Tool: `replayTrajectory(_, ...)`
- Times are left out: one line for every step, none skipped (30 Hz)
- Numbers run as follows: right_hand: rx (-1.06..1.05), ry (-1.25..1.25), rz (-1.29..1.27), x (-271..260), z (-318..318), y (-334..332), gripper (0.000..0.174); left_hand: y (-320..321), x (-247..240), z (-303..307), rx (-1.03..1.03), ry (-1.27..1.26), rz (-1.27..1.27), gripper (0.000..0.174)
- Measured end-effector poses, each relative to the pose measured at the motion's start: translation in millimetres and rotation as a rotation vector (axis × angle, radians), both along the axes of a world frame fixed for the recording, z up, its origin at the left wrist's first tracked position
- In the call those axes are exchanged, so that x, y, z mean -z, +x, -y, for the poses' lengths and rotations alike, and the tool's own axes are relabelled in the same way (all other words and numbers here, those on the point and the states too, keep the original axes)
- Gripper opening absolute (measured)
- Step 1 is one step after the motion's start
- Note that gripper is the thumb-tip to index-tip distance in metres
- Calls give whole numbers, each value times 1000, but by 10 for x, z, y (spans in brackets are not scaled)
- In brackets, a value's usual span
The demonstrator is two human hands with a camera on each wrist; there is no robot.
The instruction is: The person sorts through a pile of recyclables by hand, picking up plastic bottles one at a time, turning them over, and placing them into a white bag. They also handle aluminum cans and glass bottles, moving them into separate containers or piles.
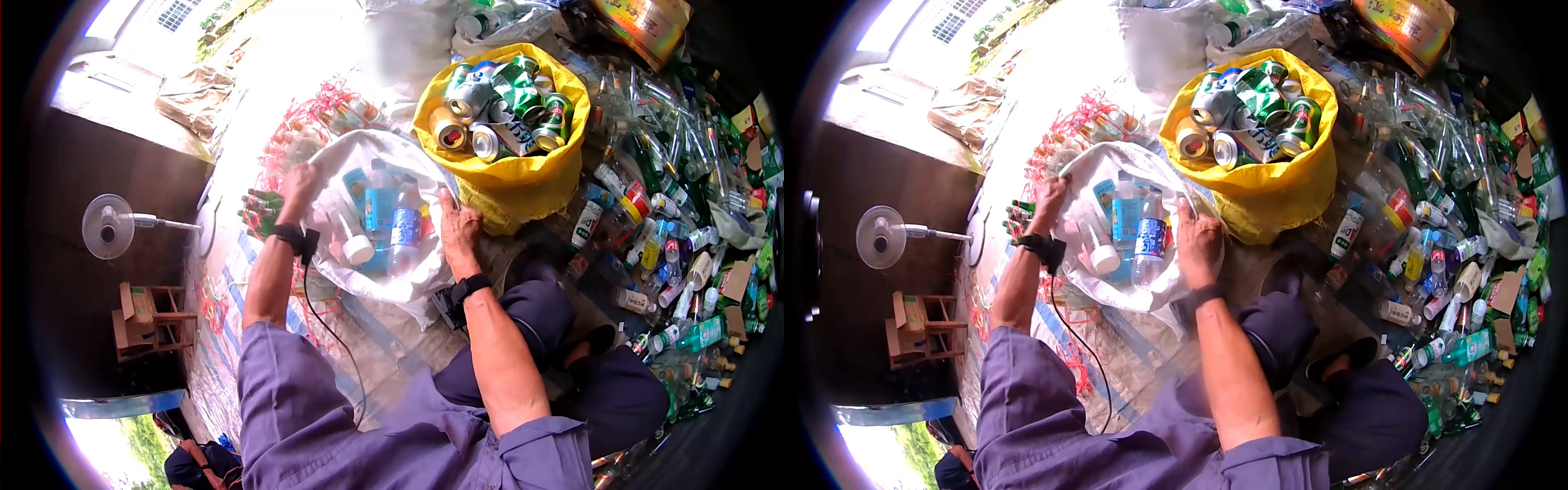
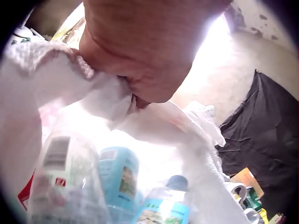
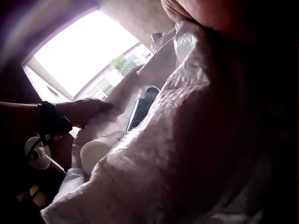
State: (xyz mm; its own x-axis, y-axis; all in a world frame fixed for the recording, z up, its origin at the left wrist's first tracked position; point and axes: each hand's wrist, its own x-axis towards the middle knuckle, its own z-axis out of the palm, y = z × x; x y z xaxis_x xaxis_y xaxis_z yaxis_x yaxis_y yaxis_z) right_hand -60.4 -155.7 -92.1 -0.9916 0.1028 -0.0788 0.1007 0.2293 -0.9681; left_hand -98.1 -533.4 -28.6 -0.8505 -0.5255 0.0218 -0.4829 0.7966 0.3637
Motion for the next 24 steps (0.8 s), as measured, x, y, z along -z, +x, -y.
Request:
replayTrajectory(-24,117,7,42,13,-6,49,24,-166,-58,173,-136,-88,46)
replayTrajectory(-28,119,16,53,27,-35,49,17,-316,-80,179,-151,-101,46)
replayTrajectory(-26,365,7,25,34,-92,48,11,-469,-106,184,-165,-114,46)
replayTrajectory(-22,609,-6,-91,19,-136,49,-30,-477,-53,105,-111,-83,46)
replayTrajectory(52,368,181,-217,-9,-158,52,-70,-492,-10,24,-60,-54,45)
replayTrajectory(170,138,352,-399,-46,-176,55,-93,-358,82,70,-101,-44,45)
replayTrajectory(170,85,405,-417,-54,-187,58,-99,-182,190,116,-143,-33,44)
replayTrajectory(169,34,458,-421,-68,-205,61,-113,-6,216,98,-210,-61,42)
replayTrajectory(143,23,430,-294,-61,-219,64,-127,178,252,78,-277,-89,42)
replayTrajectory(117,10,403,-156,-51,-235,68,-47,-106,-135,62,-82,106,46)
replayTrajectory(181,-54,455,-162,-58,-212,67,35,-224,-398,66,-55,69,48)
replayTrajectory(243,-119,507,-174,-63,-188,65,136,-291,-571,68,-30,35,51)
replayTrajectory(243,-117,510,-179,-72,-187,65,252,-335,-664,68,-28,38,51)
replayTrajectory(233,-143,507,-188,-85,-190,65,376,-368,-739,158,-302,-109,54)
replayTrajectory(224,-169,502,-201,-97,-194,65,502,-405,-828,248,-576,-257,58)
replayTrajectory(224,-167,502,-224,-101,-192,65,641,-462,-952,248,-575,-257,58)
replayTrajectory(239,-156,479,-255,-92,-187,64,793,-527,-1095,286,-506,-217,60)
replayTrajectory(252,-146,456,-271,-71,-180,63,942,-546,-1217,322,-437,-175,63)
replayTrajectory(248,-146,457,-252,-54,-181,63,1085,-518,-1354,365,-298,-124,66)
replayTrajectory(253,-137,445,-209,-44,-188,61,1207,-481,-1471,405,-156,-72,68)
replayTrajectory(257,-126,432,-188,-38,-182,59,1298,-418,-1513,409,5,34,70)
replayTrajectory(251,-123,432,-194,-33,-161,59,1365,-338,-1538,412,168,138,72)
replayTrajectory(280,-116,354,-205,-34,-137,57,1407,-259,-1564,453,50,159,75)
replayTrajectory(311,-112,273,-201,-36,-133,56,1404,-210,-1568,451,52,154,75)
